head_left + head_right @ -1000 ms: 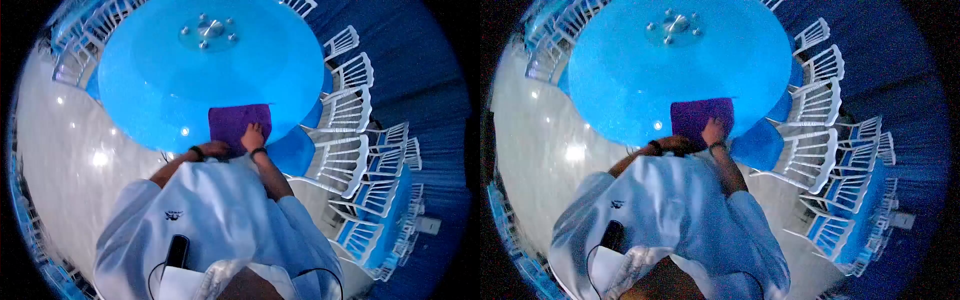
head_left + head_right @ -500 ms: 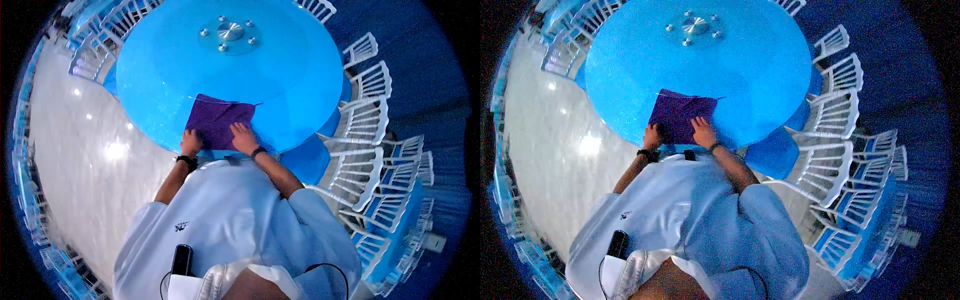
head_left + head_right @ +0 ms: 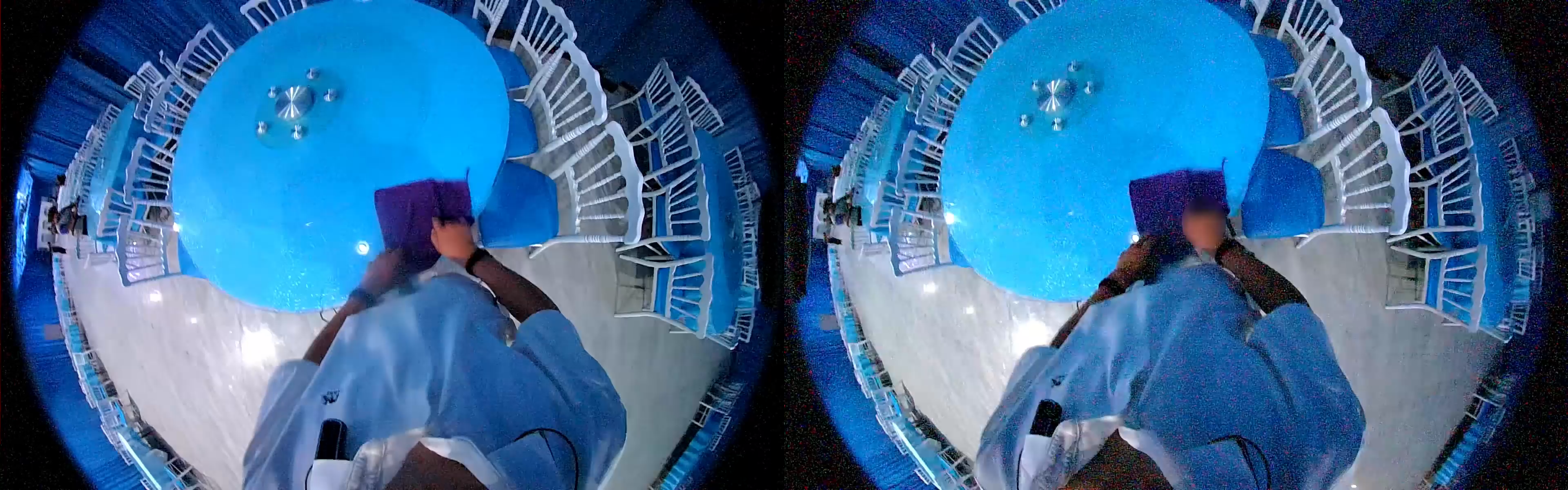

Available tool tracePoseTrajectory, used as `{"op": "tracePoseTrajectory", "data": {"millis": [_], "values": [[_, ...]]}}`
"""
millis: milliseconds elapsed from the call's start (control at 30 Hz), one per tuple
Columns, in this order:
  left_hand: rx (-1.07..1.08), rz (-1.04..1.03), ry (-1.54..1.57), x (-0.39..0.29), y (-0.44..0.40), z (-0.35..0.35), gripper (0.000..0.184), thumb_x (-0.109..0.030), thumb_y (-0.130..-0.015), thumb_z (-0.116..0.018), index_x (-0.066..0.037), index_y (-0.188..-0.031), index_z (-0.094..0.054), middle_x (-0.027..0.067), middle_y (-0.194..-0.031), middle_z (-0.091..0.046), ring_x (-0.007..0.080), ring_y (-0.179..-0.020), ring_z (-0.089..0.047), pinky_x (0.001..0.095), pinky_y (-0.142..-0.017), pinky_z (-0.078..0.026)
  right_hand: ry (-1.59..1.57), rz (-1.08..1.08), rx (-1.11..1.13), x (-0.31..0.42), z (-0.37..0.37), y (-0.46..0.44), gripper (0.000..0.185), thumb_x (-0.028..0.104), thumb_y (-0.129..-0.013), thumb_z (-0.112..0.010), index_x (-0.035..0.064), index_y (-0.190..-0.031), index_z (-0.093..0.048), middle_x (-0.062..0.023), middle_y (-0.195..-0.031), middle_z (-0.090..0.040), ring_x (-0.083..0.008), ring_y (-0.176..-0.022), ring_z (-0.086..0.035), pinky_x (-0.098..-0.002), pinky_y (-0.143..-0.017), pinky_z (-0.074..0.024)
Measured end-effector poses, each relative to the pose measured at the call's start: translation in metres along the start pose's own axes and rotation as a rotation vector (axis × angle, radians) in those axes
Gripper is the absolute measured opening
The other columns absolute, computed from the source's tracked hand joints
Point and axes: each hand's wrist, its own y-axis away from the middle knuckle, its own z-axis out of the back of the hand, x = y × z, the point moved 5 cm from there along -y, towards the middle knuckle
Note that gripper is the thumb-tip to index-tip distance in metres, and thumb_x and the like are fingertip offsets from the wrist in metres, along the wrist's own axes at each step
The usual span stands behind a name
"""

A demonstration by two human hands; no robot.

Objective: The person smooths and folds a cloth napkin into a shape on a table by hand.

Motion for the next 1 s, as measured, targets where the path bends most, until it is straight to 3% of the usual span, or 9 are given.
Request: {"op": "tracePoseTrajectory", "data": {"millis": [133,200,267,467,633,833,867,900,1000], "values": [[0.236,0.302,0.022,0.009,0.035,0.028,0.054,-0.031,-0.084,-0.055,-0.009,-0.131,-0.039,0.0177,-0.124,-0.045,0.0383,-0.108,-0.047,0.0493,-0.083,-0.046,-0.086,0.049,-0.029,0.017,-0.006,0.013,0.045,0.033,-0.088,-0.047,0.002,-0.12,-0.052,-0.0172,-0.078,-0.06,-0.0317,-0.063,-0.059,-0.0451,-0.051,-0.0465],[0.031,0.147,-0.22,0.133,0.06,-0.098,0.06,-0.03,-0.083,-0.058,-0.009,-0.134,-0.035,0.0184,-0.133,-0.035,0.0384,-0.117,-0.039,0.0486,-0.084,-0.046,-0.115,-0.022,0.003,0.016,-0.006,0.005,0.048,0.034,-0.089,-0.045,0.002,-0.125,-0.048,-0.0185,-0.081,-0.06,-0.0322,-0.064,-0.058,-0.0454,-0.051,-0.0471],[0.174,0.274,-0.104,0.051,0.055,-0.028,0.064,-0.029,-0.081,-0.06,-0.009,-0.136,-0.033,0.0185,-0.14,-0.027,0.0396,-0.122,-0.034,0.0506,-0.091,-0.042,-0.141,-0.1,0.026,0.014,-0.007,-0.015,0.051,0.035,-0.09,-0.044,0.002,-0.129,-0.045,-0.0199,-0.084,-0.059,-0.0326,-0.066,-0.058,-0.0457,-0.051,-0.0476],[-0.121,-0.058,0.117,0.027,-0.018,-0.006,0.064,-0.032,-0.081,-0.061,-0.009,-0.135,-0.037,0.0212,-0.139,-0.032,0.0426,-0.125,-0.032,0.0513,-0.1,-0.034,0.052,-0.376,0.369,-0.015,-0.007,-0.062,0.058,0.041,-0.095,-0.035,0.0076,-0.142,-0.025,-0.0246,-0.133,-0.034,-0.0424,-0.121,-0.034,-0.0519,-0.098,-0.0352],[-0.019,-0.19,-0.067,0.017,-0.064,-0.035,0.05,-0.016,-0.082,-0.052,-0.006,-0.13,-0.041,0.0247,-0.125,-0.045,0.0438,-0.11,-0.047,0.0475,-0.089,-0.043,-0.134,-0.618,0.407,-0.061,-0.025,-0.056,0.065,0.044,-0.094,-0.035,0.0087,-0.145,-0.015,-0.0258,-0.146,-0.015,-0.0465,-0.133,-0.017,-0.053,-0.105,-0.0258],[0.183,0.135,-0.223,-0.055,-0.065,0.0,0.047,-0.021,-0.084,-0.05,-0.008,-0.128,-0.044,0.0229,-0.121,-0.049,0.041,-0.107,-0.051,0.0501,-0.086,-0.045,-0.095,-0.525,0.044,-0.062,-0.091,-0.018,0.052,0.037,-0.088,-0.052,0.002,-0.126,-0.04,-0.0307,-0.138,-0.024,-0.0518,-0.13,-0.019,-0.0566,-0.1,-0.0315],[0.04,0.046,-0.255,-0.063,-0.066,0.005,0.045,-0.02,-0.083,-0.05,-0.006,-0.126,-0.046,0.0225,-0.119,-0.05,0.0422,-0.106,-0.051,0.051,-0.085,-0.045,0.692,-0.52,-0.185,-0.058,-0.107,-0.019,0.042,0.032,-0.087,-0.056,0.0007,-0.112,-0.044,-0.0309,-0.134,-0.028,-0.0534,-0.128,-0.02,-0.0587,-0.099,-0.0317],[-0.101,-0.038,-0.282,-0.068,-0.067,0.011,0.044,-0.02,-0.083,-0.05,-0.004,-0.124,-0.048,0.0221,-0.117,-0.051,0.0434,-0.105,-0.052,0.0518,-0.085,-0.044,0.689,-0.53,-0.175,-0.06,-0.086,-0.021,0.042,0.032,-0.087,-0.056,0.0007,-0.112,-0.044,-0.0309,-0.134,-0.028,-0.0534,-0.128,-0.02,-0.0587,-0.099,-0.0317],[0.093,-0.078,-0.344,-0.05,-0.1,-0.012,0.054,-0.03,-0.082,-0.051,-0.006,-0.13,-0.042,0.0204,-0.127,-0.042,0.0478,-0.111,-0.043,0.0572,-0.086,-0.04,-0.215,-0.563,-0.162,-0.071,-0.033,-0.014,0.047,0.033,-0.088,-0.053,0.001,-0.121,-0.041,-0.0312,-0.136,-0.023,-0.0538,-0.129,-0.017,-0.0598,-0.1,-0.0294]]}}
